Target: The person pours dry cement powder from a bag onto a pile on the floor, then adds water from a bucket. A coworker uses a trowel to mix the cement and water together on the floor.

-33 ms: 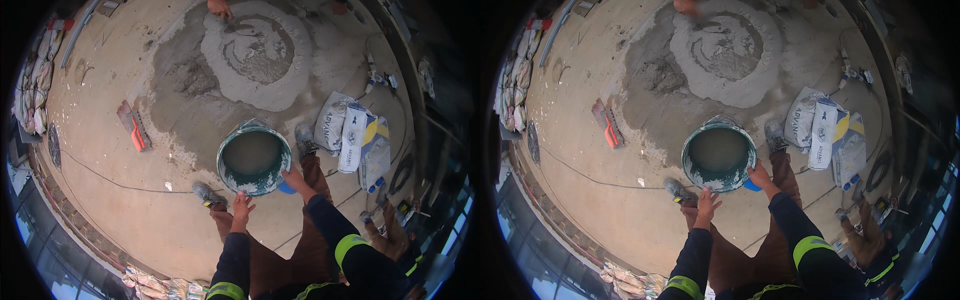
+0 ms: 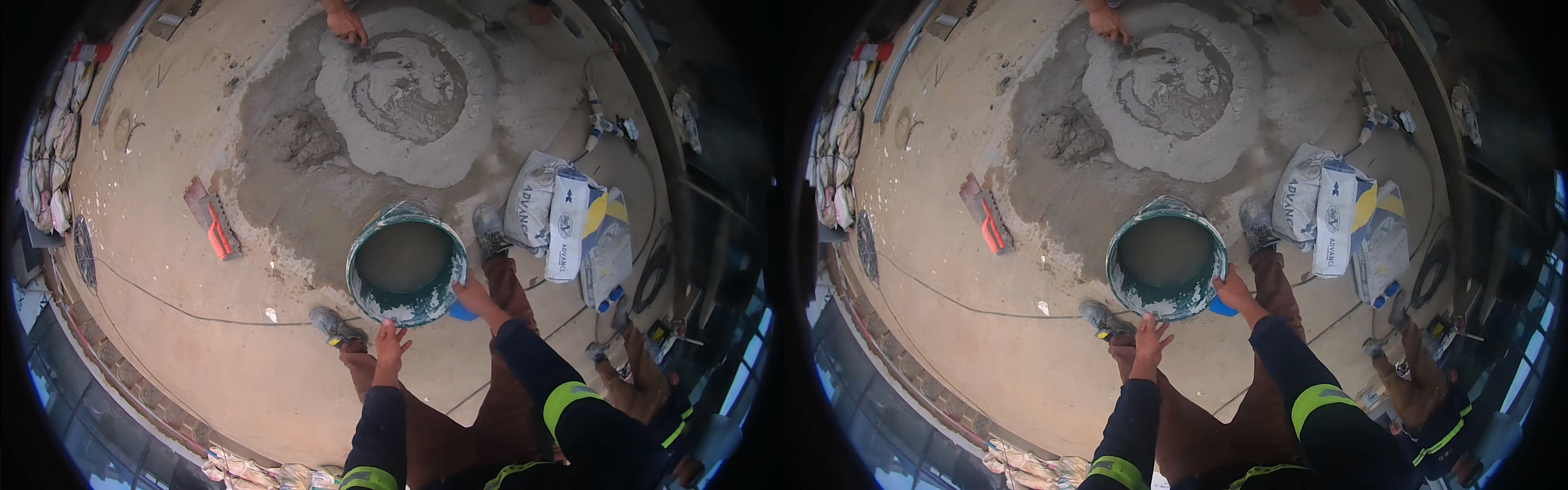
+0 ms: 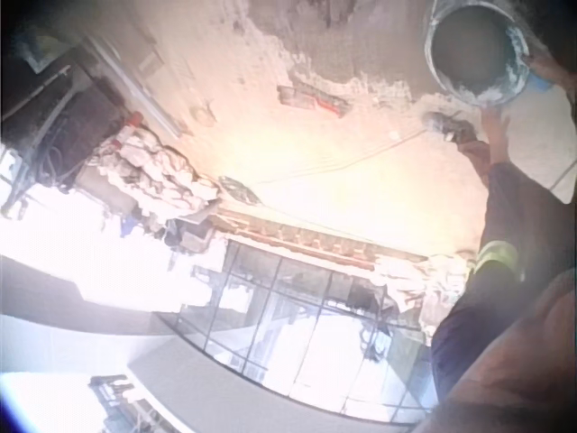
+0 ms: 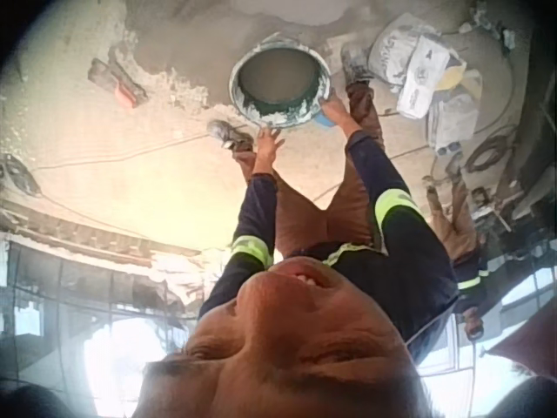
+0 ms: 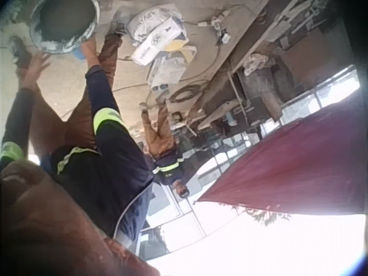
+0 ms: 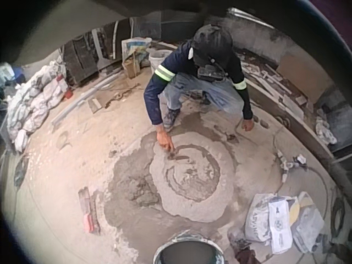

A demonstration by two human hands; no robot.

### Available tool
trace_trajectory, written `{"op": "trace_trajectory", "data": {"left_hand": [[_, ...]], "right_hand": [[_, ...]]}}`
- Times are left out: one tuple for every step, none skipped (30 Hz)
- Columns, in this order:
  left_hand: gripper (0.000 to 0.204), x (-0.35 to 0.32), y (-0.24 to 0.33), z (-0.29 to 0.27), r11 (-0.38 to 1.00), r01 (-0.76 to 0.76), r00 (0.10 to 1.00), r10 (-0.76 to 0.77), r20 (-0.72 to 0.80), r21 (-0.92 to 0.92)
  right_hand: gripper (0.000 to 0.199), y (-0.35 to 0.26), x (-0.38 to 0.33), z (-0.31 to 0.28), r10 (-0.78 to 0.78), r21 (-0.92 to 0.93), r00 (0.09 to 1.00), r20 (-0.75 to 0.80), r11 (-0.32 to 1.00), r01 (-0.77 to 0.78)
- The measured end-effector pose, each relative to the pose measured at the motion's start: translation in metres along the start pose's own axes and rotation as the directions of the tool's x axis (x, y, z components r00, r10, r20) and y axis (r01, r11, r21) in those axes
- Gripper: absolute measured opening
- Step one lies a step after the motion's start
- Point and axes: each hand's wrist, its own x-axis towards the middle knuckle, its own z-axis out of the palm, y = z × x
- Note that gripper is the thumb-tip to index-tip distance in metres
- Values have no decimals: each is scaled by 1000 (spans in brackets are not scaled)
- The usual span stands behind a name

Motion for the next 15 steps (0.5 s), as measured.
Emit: {"op": "trace_trajectory", "data": {"left_hand": [[72, 0, -1, -1, 1000, 11, 1000, -11, -21, 13], [70, 0, -1, -1, 998, 46, 997, -44, -67, 31], [67, 2, -1, -2, 996, 66, 995, -62, -81, 55], [66, 2, -1, -2, 997, 40, 998, -37, -52, 59], [66, 4, -2, -3, 996, 43, 998, -39, -56, 78], [66, 5, -2, -4, 991, 61, 995, -52, -80, 118], [66, 6, -3, -5, 993, 51, 997, -43, -71, 109], [65, 7, -3, -6, 991, 53, 996, -44, -80, 121], [65, 7, -3, -6, 986, 66, 994, -51, -98, 152], [65, 8, -3, -7, 988, 59, 995, -45, -93, 144], [66, 8, -3, -7, 986, 63, 994, -48, -96, 155], [66, 9, -3, -7, 981, 79, 992, -59, -115, 179], [65, 9, -3, -7, 984, 67, 993, -50, -110, 165], [64, 10, -3, -7, 984, 69, 991, -49, -121, 163], [63, 10, -3, -7, 981, 87, 988, -63, -142, 171]], "right_hand": [[60, 2, 1, 1, 0, -8, 1000, 20, 1000, 0], [61, 3, 2, 1, 12, -56, 999, 43, 998, -10], [62, 4, 2, 1, 2, -35, 999, 47, 999, 0], [62, 4, 2, 2, -5, -11, 999, 42, 1000, 6], [63, 5, 2, 3, -6, -18, 999, 34, 1000, 7], [63, 4, 2, 4, 5, -60, 1000, 19, 998, -4], [64, 4, 2, 5, 7, -35, 1000, 27, 999, -6], [65, 4, 2, 6, 20, -44, 1000, 24, 999, -19], [67, 3, 2, 6, 32, -53, 999, 23, 998, -31], [68, 2, 1, 6, 64, -84, 998, 14, 994, -62], [70, 2, 1, 5, 49, -65, 998, 30, 997, -47], [72, 1, 0, 5, 54, -69, 998, 37, 996, -51], [75, 0, 0, 4, 68, -92, 997, 28, 994, -65], [71, -1, -1, 4, 51, -48, 998, 40, 998, -49], [66, -2, -2, 4, 45, -23, 998, 35, 999, -44]]}}
